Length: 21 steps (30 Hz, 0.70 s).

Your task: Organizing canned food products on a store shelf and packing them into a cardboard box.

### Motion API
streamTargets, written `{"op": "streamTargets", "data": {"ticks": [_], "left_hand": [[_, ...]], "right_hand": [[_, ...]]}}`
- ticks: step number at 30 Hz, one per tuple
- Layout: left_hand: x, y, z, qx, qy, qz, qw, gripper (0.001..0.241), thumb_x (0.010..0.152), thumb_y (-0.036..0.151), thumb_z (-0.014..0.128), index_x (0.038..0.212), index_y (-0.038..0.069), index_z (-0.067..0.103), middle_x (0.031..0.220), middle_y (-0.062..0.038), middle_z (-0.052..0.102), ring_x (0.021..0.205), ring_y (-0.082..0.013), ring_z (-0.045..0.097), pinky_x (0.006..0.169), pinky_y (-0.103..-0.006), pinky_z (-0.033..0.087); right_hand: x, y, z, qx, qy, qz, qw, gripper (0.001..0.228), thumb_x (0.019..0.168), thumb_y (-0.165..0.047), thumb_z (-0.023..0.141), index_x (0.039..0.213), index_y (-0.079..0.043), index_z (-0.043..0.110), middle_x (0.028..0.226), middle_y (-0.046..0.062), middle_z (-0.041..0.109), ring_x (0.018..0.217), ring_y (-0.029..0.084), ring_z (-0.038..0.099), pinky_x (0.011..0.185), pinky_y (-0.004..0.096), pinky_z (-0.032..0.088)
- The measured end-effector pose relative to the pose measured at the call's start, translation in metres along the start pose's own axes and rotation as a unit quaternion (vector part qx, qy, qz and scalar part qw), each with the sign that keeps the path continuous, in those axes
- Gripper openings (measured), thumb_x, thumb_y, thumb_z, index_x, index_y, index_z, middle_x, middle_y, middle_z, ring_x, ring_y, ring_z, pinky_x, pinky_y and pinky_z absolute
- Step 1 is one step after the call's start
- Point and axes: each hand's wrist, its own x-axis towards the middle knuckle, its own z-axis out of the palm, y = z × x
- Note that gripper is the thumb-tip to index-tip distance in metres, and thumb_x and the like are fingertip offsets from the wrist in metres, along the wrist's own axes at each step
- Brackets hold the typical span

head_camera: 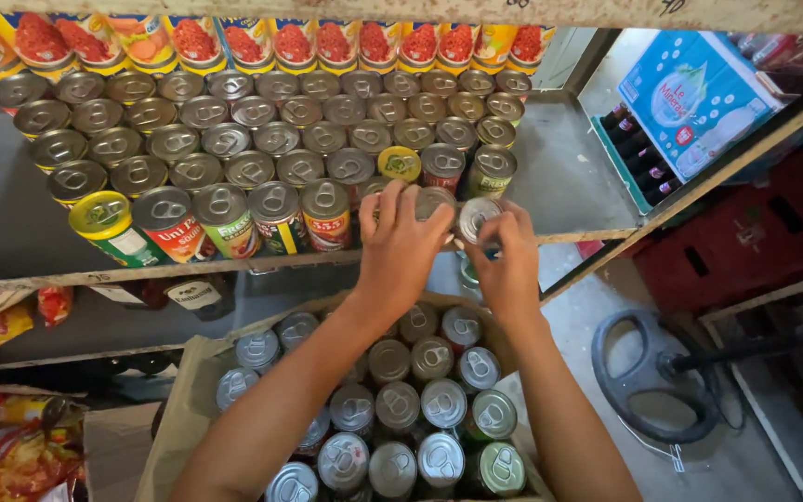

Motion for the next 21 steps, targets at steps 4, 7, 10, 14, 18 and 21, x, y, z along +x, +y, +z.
{"op": "streamTargets", "data": {"ticks": [4, 7, 10, 14, 18, 21], "left_hand": [[0.003, 0.006, -0.037, -0.018, 0.061, 0.079, 0.995, 0.030, 0.086, 0.019, 0.080, 0.111, 0.014, 0.065, 0.134, -0.017, 0.059, 0.132, -0.0373, 0.052, 0.108, -0.0578, 0.038], [0.026, 0.026, -0.098, -0.126, 0.126, 0.151, 0.972, 0.027, 0.090, 0.016, 0.079, 0.112, 0.009, 0.064, 0.139, -0.022, 0.058, 0.132, -0.0422, 0.056, 0.109, -0.0590, 0.045], [0.061, 0.045, -0.159, -0.187, 0.195, 0.221, 0.937, 0.028, 0.091, 0.010, 0.078, 0.115, 0.007, 0.064, 0.137, -0.023, 0.057, 0.127, -0.0459, 0.062, 0.106, -0.0574, 0.056], [0.110, 0.037, -0.216, -0.167, 0.240, 0.224, 0.930, 0.035, 0.105, 0.014, 0.082, 0.132, 0.014, 0.060, 0.147, -0.019, 0.052, 0.137, -0.0405, 0.060, 0.117, -0.0464, 0.055], [0.172, 0.013, -0.240, -0.141, 0.262, 0.155, 0.942, 0.044, 0.102, 0.019, 0.083, 0.134, 0.009, 0.054, 0.143, -0.021, 0.054, 0.133, -0.0385, 0.060, 0.110, -0.0415, 0.055], [0.200, -0.033, -0.223, -0.149, 0.194, 0.094, 0.965, 0.055, 0.099, 0.011, 0.078, 0.144, 0.007, 0.045, 0.135, -0.021, 0.061, 0.125, -0.0439, 0.062, 0.100, -0.0485, 0.053]], "right_hand": [[0.000, -0.027, -0.028, 0.057, 0.078, -0.059, 0.994, 0.041, 0.077, 0.005, 0.085, 0.100, -0.006, 0.054, 0.135, 0.024, 0.060, 0.130, 0.040, 0.060, 0.107, 0.044, 0.050], [0.020, -0.070, -0.067, 0.157, 0.157, -0.147, 0.964, 0.044, 0.087, -0.004, 0.083, 0.112, -0.009, 0.049, 0.144, 0.022, 0.056, 0.134, 0.035, 0.059, 0.115, 0.044, 0.050], [0.045, -0.099, -0.099, 0.216, 0.227, -0.237, 0.920, 0.053, 0.100, -0.014, 0.084, 0.131, -0.017, 0.041, 0.147, 0.011, 0.051, 0.136, 0.026, 0.056, 0.118, 0.041, 0.049], [0.101, -0.131, -0.121, 0.215, 0.219, -0.263, 0.915, 0.055, 0.107, -0.009, 0.083, 0.143, -0.017, 0.043, 0.147, 0.005, 0.051, 0.133, 0.019, 0.055, 0.116, 0.037, 0.052], [0.180, -0.165, -0.136, 0.186, 0.165, -0.248, 0.936, 0.049, 0.108, 0.002, 0.081, 0.144, -0.009, 0.050, 0.145, 0.005, 0.054, 0.129, 0.017, 0.057, 0.111, 0.034, 0.061], [0.222, -0.166, -0.120, 0.113, 0.133, -0.266, 0.948, 0.048, 0.099, 0.006, 0.082, 0.138, -0.006, 0.056, 0.137, 0.005, 0.065, 0.124, 0.018, 0.068, 0.097, 0.030, 0.063]]}}
